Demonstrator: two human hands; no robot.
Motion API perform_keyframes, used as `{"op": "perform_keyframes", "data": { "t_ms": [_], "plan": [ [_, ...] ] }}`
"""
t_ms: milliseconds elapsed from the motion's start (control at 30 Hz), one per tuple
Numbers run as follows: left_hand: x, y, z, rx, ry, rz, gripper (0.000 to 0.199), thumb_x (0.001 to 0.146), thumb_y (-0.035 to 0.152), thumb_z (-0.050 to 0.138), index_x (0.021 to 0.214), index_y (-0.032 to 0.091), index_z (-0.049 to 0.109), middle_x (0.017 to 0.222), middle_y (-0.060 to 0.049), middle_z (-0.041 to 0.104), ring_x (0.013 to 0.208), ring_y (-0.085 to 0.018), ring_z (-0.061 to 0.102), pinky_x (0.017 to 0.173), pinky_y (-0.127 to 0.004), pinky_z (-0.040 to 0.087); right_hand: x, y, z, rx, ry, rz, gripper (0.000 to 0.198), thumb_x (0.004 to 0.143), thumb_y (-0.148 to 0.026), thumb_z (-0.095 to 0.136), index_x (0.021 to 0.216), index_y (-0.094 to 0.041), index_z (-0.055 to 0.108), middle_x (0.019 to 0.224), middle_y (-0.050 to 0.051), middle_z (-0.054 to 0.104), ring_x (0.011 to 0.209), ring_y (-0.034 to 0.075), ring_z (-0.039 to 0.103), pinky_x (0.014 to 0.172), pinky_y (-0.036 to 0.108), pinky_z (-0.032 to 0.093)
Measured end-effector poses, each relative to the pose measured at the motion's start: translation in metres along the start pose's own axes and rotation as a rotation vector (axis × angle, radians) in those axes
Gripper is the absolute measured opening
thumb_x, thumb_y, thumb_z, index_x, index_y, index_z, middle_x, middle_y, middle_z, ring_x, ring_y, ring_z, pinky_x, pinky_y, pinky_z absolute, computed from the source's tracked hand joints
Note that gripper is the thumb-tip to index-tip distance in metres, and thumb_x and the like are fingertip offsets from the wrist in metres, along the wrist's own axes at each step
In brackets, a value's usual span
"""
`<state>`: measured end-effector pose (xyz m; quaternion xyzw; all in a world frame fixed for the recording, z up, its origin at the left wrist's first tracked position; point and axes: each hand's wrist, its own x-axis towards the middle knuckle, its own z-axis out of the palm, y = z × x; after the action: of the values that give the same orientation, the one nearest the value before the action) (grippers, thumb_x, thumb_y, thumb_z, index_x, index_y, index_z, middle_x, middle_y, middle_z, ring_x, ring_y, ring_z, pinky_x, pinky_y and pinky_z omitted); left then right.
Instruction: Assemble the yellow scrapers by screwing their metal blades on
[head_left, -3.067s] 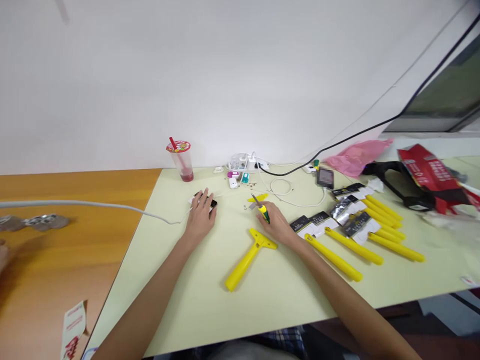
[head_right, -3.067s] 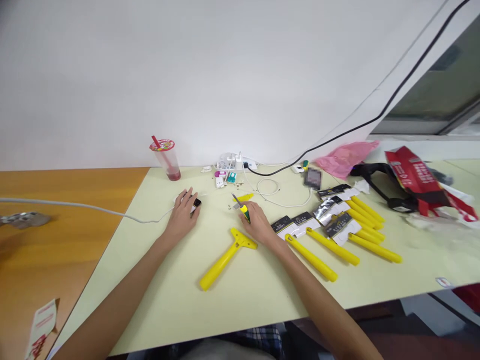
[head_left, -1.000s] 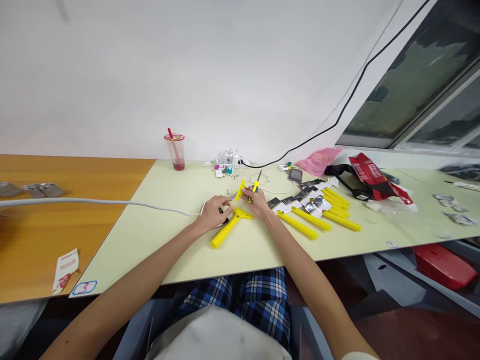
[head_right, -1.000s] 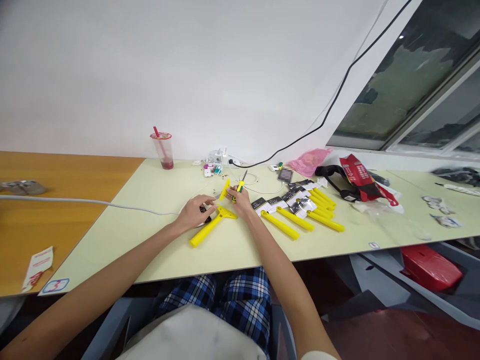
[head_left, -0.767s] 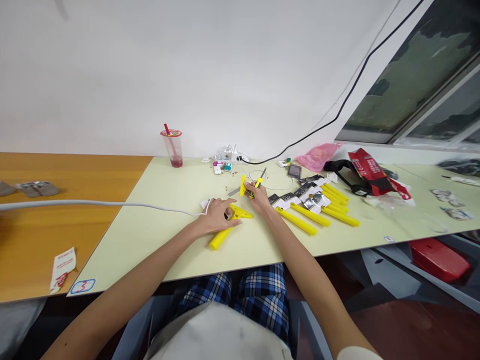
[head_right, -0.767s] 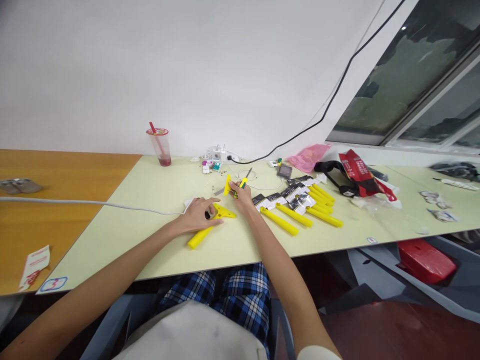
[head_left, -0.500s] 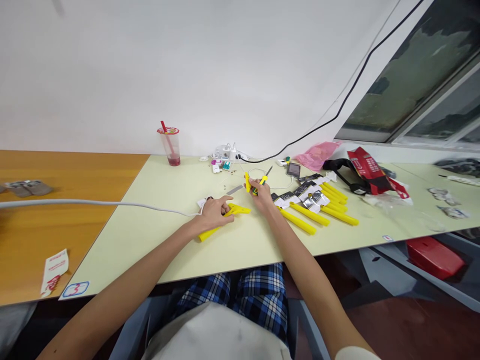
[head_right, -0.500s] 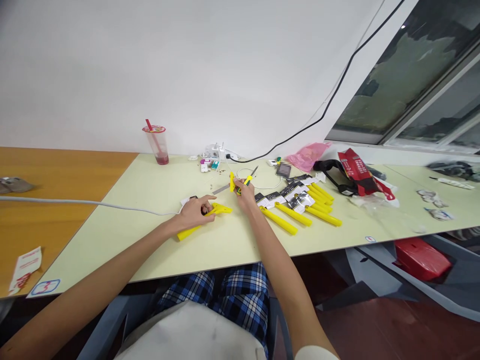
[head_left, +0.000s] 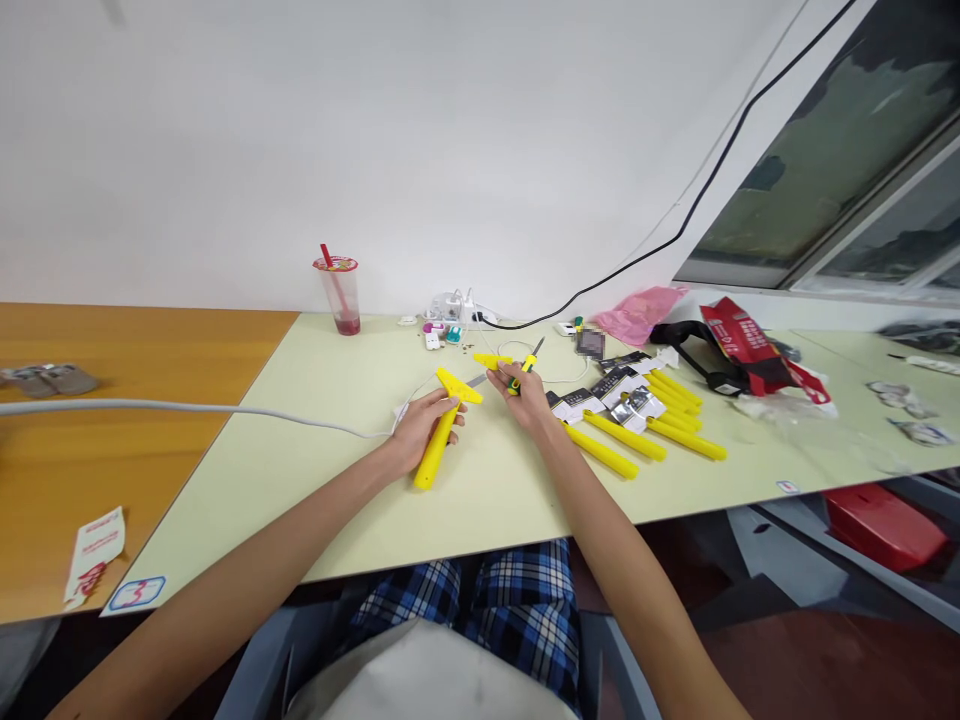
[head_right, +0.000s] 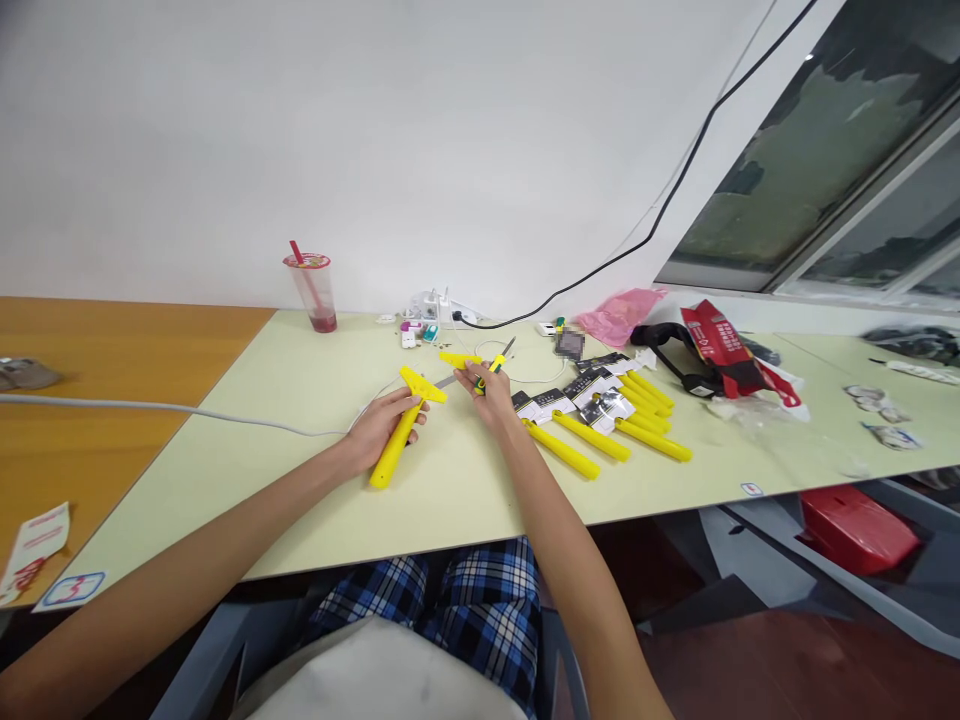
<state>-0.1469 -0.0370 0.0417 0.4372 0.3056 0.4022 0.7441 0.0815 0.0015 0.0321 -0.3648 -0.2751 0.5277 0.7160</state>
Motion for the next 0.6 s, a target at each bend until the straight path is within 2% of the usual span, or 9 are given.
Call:
{"op": "perform_keyframes", "data": {
  "t_ms": [67, 167, 300, 400, 600],
  "plan": [
    [0.001, -0.005, -0.001, -0.041, 0.012, -0.026, 0.029, 0.088, 0.033, 0.082, 0.111, 0.019, 0.072, 0.12, -0.014, 0.077, 0.097, -0.022, 0.076, 0.061, -0.025, 0.06, -0.003, -0.002, 0.002, -0.021, -0.028, 0.002, 0.062, 0.056, -0.027, 0.107, 0.075, -0.026, 0.048, 0.079, -0.002, 0.068, 0.082, 0.021, 0.075, 0.093, 0.046, 0.072],
    [0.004, -0.01, -0.001, -0.087, 0.01, -0.032, 0.027, 0.091, 0.031, 0.08, 0.115, 0.021, 0.072, 0.131, -0.015, 0.077, 0.118, -0.027, 0.076, 0.08, -0.032, 0.067, -0.009, -0.004, 0.006, -0.056, -0.068, 0.007, 0.063, 0.056, -0.032, 0.108, 0.074, -0.026, 0.048, 0.084, 0.0, 0.071, 0.084, 0.021, 0.075, 0.088, 0.044, 0.071],
    [0.006, -0.014, -0.003, -0.08, -0.02, 0.001, 0.027, 0.092, 0.03, 0.078, 0.117, 0.02, 0.073, 0.135, -0.018, 0.076, 0.129, -0.033, 0.074, 0.105, -0.047, 0.065, -0.016, -0.002, 0.012, -0.143, -0.082, 0.018, 0.064, 0.056, -0.038, 0.107, 0.073, -0.026, 0.047, 0.08, -0.002, 0.067, 0.082, 0.018, 0.072, 0.085, 0.037, 0.067],
    [0.007, -0.016, -0.004, -0.108, -0.029, 0.01, 0.029, 0.089, 0.027, 0.081, 0.116, 0.019, 0.072, 0.135, -0.018, 0.077, 0.129, -0.034, 0.074, 0.108, -0.051, 0.064, -0.02, 0.004, 0.018, -0.176, -0.114, 0.01, 0.067, 0.054, -0.04, 0.108, 0.072, -0.025, 0.046, 0.074, -0.005, 0.062, 0.075, 0.015, 0.068, 0.085, 0.034, 0.065],
    [0.008, -0.019, -0.002, -0.187, 0.013, 0.048, 0.026, 0.089, 0.021, 0.082, 0.113, 0.016, 0.074, 0.132, -0.018, 0.078, 0.125, -0.032, 0.077, 0.113, -0.05, 0.061, -0.025, 0.013, 0.025, -0.267, -0.191, -0.022, 0.068, 0.051, -0.045, 0.108, 0.073, -0.025, 0.048, 0.089, 0.0, 0.072, 0.082, 0.017, 0.07, 0.084, 0.034, 0.061]
  ]
}}
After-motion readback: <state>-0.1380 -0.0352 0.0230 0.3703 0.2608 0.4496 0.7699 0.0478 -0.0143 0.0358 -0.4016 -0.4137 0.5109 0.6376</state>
